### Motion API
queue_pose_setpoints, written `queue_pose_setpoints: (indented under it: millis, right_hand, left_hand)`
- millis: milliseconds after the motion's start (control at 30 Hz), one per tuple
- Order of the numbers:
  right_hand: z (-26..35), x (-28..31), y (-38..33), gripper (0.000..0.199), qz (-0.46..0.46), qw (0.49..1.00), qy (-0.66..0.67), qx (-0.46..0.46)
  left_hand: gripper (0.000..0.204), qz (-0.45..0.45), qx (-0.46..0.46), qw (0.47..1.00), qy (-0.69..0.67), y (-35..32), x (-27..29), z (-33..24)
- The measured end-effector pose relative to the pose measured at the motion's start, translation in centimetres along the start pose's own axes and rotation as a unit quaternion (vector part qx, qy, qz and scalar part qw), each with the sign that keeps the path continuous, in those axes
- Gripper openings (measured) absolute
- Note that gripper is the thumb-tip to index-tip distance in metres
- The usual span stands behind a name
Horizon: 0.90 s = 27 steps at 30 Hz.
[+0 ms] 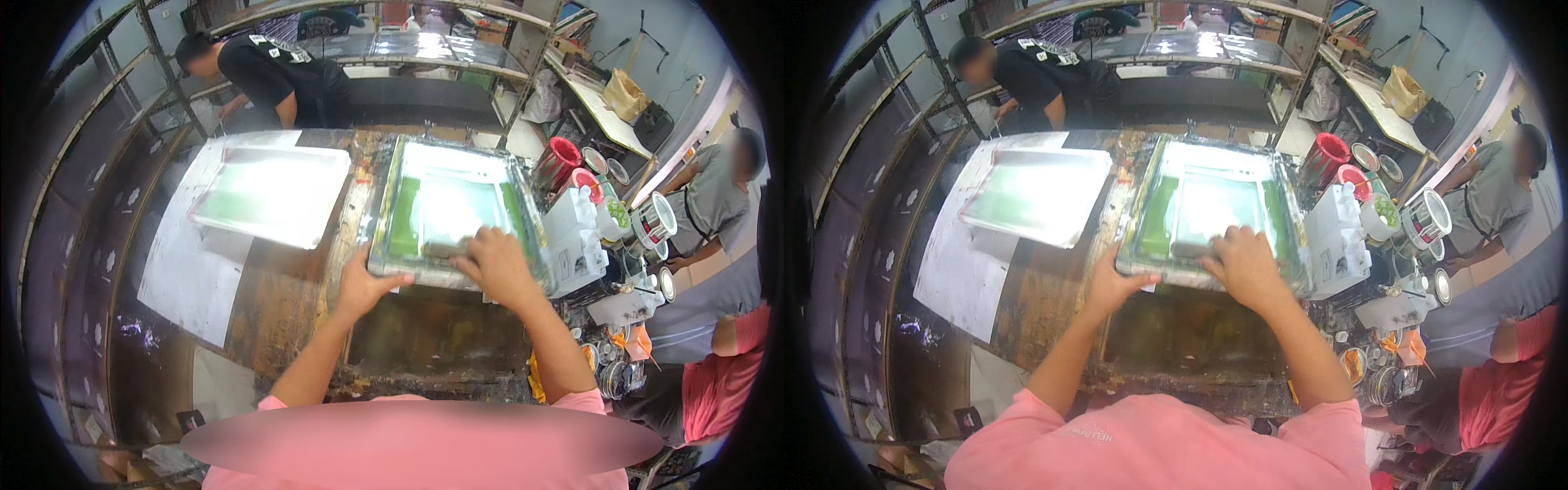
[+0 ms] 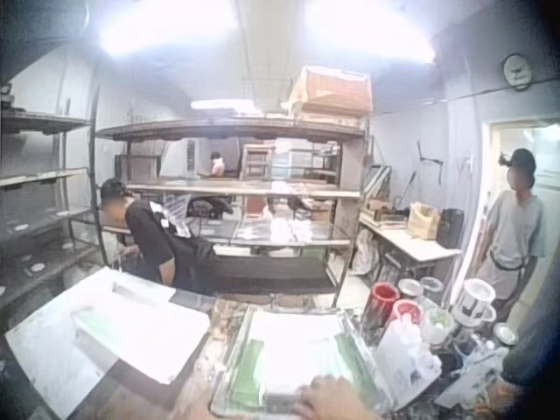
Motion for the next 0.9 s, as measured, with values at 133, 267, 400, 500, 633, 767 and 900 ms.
queue_pose_setpoints:
  millis: [133,267,400,500,633,767,900]
  right_hand:
    - [1.7,-3.4,-2.1,0.036,0.021,0.994,0.111,-0.003]
    - [1.5,-6.4,-4.1,0.037,0.066,0.987,0.143,-0.012]
    - [2.7,-8.1,-5.0,0.037,0.043,0.996,0.07,-0.016]
    - [2.2,-9.0,-3.9,0.036,0.011,0.999,0.049,-0.002]
    - [-1.6,-11.1,2.5,0.035,-0.016,1.0,0.019,-0.006]
    - [-6.5,-13.1,9.7,0.036,-0.067,0.997,0.01,-0.022]
    - [-10.5,-13.8,14.9,0.045,0.044,0.998,0.049,0.003]
  left_hand:
    - [0.1,-0.088,-0.071,0.961,0.252,-2.2,2.0,2.4]
    - [0.102,-0.108,-0.133,0.896,0.41,-2.2,0.4,3.3]
    - [0.099,-0.096,-0.139,0.902,0.397,-2.2,0.5,3.6]
    - [0.1,-0.084,-0.133,0.906,0.394,-2.6,0.5,3.5]
    - [0.1,-0.088,-0.144,0.905,0.391,-2.5,0.7,3.5]
    - [0.104,-0.085,-0.145,0.906,0.389,-2.3,0.6,3.4]
    - [0.107,-0.099,-0.154,0.906,0.381,-2.1,0.7,3.0]
Point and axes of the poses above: each hand's wrist, its own y-axis towards the middle knuckle, its own x-axis out of the back of the hand, z = x × y, the point moved 7 cm from there along y, towards the middle knuckle, and after that the axes turned 9 degrees about -y, right-handed, at the moved point
